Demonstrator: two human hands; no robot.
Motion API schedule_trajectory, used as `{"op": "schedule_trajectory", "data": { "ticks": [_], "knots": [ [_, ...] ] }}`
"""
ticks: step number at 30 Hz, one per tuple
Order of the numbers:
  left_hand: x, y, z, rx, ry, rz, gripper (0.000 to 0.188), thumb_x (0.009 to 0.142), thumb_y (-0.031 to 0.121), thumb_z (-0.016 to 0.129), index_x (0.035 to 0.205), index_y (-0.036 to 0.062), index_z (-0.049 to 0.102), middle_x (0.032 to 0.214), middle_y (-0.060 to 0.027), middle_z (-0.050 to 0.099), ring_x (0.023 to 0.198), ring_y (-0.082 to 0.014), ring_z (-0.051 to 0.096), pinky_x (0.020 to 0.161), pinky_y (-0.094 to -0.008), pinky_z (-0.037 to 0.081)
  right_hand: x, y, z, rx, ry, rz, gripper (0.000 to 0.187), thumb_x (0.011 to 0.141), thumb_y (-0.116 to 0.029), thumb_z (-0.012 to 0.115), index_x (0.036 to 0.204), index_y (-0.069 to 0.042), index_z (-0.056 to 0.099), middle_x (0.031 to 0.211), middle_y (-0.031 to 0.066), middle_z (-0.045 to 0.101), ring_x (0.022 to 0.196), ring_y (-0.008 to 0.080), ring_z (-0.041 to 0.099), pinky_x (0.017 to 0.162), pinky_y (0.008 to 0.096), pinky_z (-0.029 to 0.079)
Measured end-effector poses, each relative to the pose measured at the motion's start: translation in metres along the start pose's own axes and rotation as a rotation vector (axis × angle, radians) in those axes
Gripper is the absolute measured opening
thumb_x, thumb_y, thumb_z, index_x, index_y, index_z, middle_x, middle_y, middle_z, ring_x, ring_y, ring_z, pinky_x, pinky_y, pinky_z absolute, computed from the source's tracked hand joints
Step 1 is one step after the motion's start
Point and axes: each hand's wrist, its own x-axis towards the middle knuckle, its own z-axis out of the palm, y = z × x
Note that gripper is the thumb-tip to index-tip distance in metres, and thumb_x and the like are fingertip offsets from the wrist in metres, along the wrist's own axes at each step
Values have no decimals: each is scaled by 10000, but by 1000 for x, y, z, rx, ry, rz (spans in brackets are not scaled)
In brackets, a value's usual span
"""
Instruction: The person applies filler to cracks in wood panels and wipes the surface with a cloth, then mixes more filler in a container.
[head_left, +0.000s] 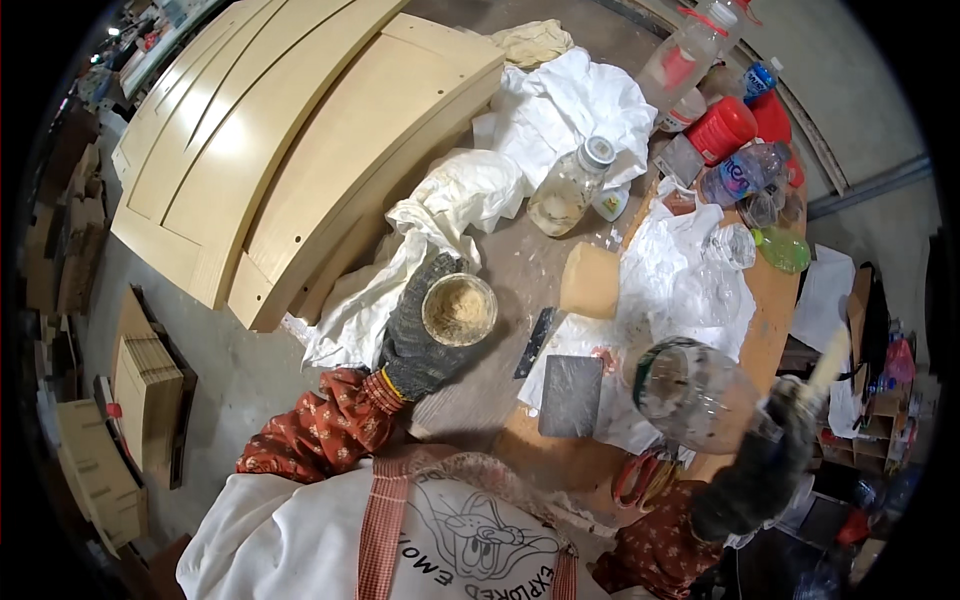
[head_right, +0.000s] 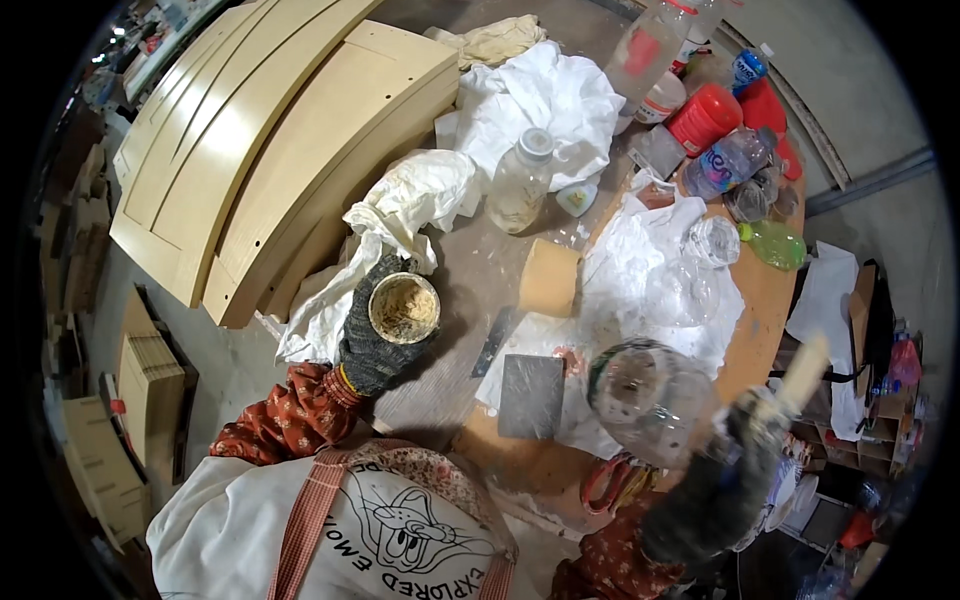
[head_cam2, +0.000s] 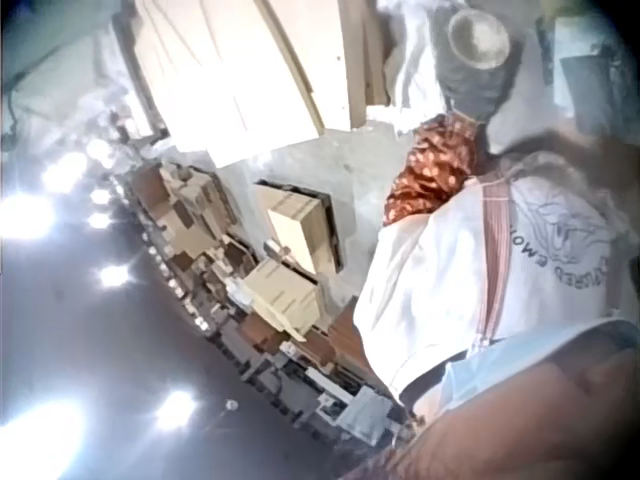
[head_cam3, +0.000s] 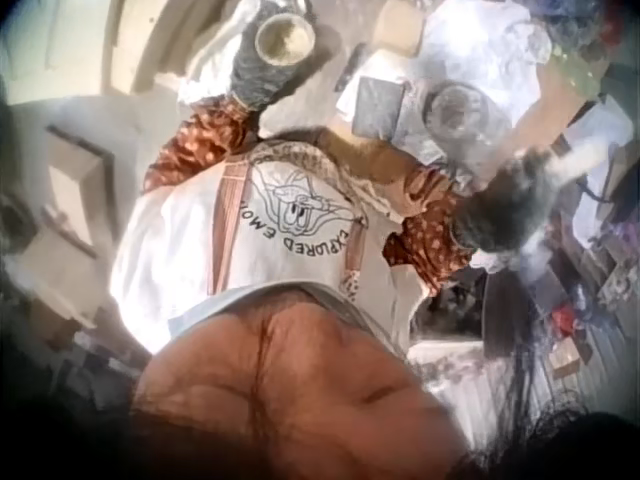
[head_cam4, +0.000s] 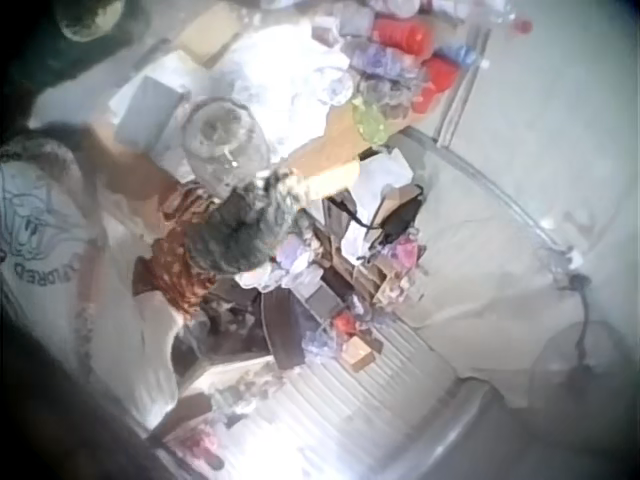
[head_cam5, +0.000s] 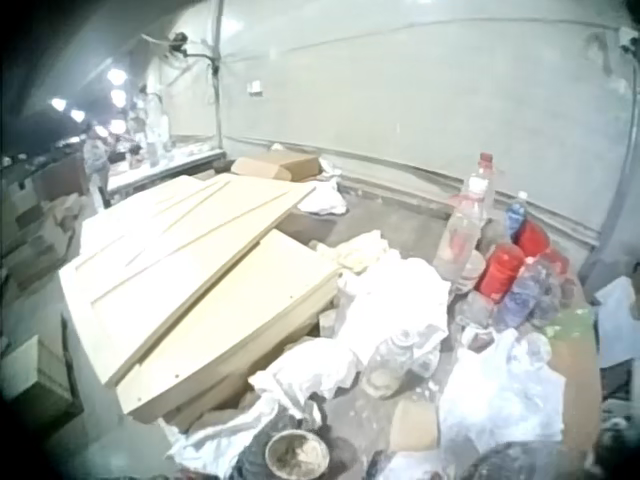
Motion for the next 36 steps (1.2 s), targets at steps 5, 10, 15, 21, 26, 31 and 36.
{"op": "schedule_trajectory", "data": {
  "ticks": [5,10,15,21,26,31,36],
  "knots": [
    [-17,-30,10,-66,34,208,789,686,244,810,1302,-20,391,1206,-168,524,1104,-265,535,941,-359,447,27,-37,-10,-758,-13,-564,352,919,-16,456,1266,43,454,1224,235,538,1098,305,559,954,386,478],
    [-20,-25,15,-302,-55,-42,764,663,255,828,1245,-30,424,1170,-158,540,1077,-251,540,930,-364,448,44,39,-92,83,-231,-106,390,915,23,439,1304,23,413,1189,181,573,835,102,594,648,155,497],
    [-20,-9,15,-86,-92,-40,745,685,238,810,1257,-30,415,1160,-148,546,1050,-261,553,926,-370,454,43,94,-54,-596,225,-304,324,889,-50,569,1199,39,530,1113,133,609,918,161,604,801,257,499],
    [-25,0,14,-393,-189,-332,725,673,178,813,1274,-3,451,1215,-123,533,1116,-235,515,969,-360,427,64,61,-23,-778,192,-372,290,859,-80,608,1141,-14,602,1152,128,621,1087,225,576,946,327,437],
    [-26,-5,10,-560,-297,-353,722,733,138,758,1341,5,391,1274,-113,501,1152,-230,493,993,-346,400,91,72,-31,-1074,141,-449,273,863,-59,602,1131,-4,596,1144,140,613,1086,247,575,954,339,434],
    [-36,-30,14,-22,-385,-96,634,799,167,693,1335,24,387,1273,-121,498,1150,-256,497,989,-350,401,106,106,-50,-830,149,-250,312,855,-117,631,1145,-9,596,1131,136,626,1056,235,593,932,339,449],
    [-25,-26,26,430,-459,355,478,937,305,487,1336,67,375,1296,-99,459,1174,-232,459,1017,-378,367,119,115,-55,-742,105,-291,344,832,-129,649,1166,-58,606,1122,142,622,1023,264,607,887,342,478]
  ]
}}
